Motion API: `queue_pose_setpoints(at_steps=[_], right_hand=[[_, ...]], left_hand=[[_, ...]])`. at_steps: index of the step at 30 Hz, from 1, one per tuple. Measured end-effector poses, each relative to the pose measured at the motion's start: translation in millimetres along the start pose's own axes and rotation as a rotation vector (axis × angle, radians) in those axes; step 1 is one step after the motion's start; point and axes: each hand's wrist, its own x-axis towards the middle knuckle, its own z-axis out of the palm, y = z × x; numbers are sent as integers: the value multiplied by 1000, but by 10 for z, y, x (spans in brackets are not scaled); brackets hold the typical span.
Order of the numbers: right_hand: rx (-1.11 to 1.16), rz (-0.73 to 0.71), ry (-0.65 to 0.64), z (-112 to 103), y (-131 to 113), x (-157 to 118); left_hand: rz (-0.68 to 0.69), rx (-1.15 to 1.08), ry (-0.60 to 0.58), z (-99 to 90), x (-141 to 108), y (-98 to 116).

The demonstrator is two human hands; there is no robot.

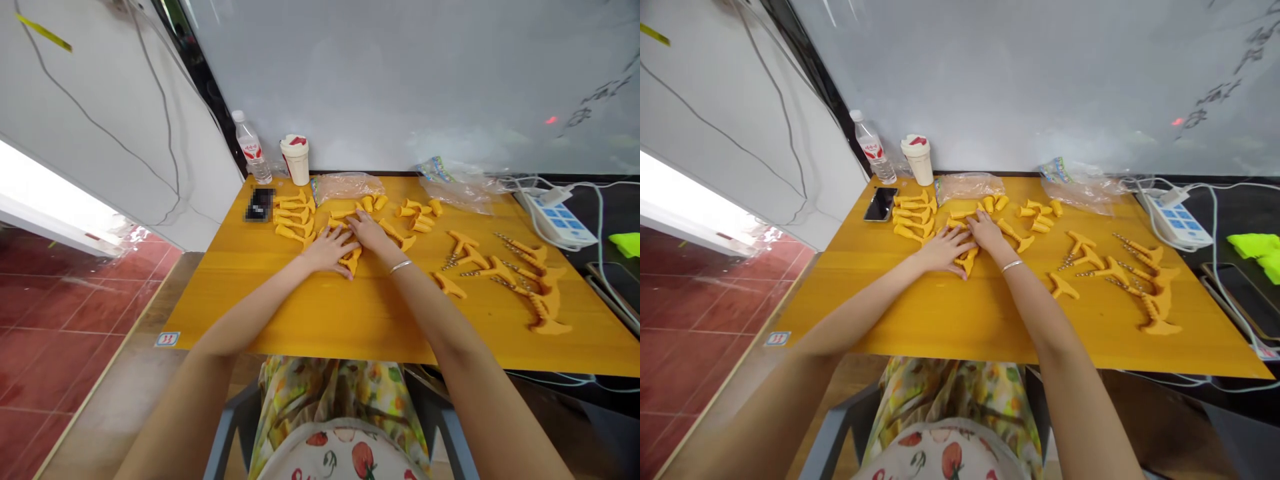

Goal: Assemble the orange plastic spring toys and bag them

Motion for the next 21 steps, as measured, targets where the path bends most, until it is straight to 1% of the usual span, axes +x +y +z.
queue_pose_setpoints(at_steps=[3, 6, 8, 9, 10, 11, 12, 13, 14, 16, 18, 21], right_hand=[[2, 9, 19, 11, -79, -9], [3, -68, 68, -56, -92, -126], [-20, -121, 135, -198, 7, -238], [-40, -114, 184, -298, 93, -303], [-66, -75, 245, -411, 198, -378], [-95, 5, 316, -529, 311, -465], [-118, 82, 370, -643, 424, -568], [-134, 132, 397, -745, 527, -689], [-142, 160, 406, -828, 612, -827], [-151, 179, 382, -926, 726, -1149], [-167, 201, 336, -942, 783, -1506], [-185, 253, 287, -888, 843, -2035]], left_hand=[[-3, 6, -8, -25, -6, -58], [13, -17, 26, -89, -59, -4], [33, -46, 62, -148, -106, 88], [39, -59, 79, -179, -127, 145], [40, -68, 93, -206, -145, 207], [43, -74, 104, -229, -157, 270], [50, -78, 110, -246, -163, 334], [62, -82, 114, -255, -164, 396], [79, -86, 116, -258, -160, 454], [118, -97, 122, -244, -138, 557], [141, -105, 128, -217, -106, 643], [153, -112, 129, -175, -57, 760]])
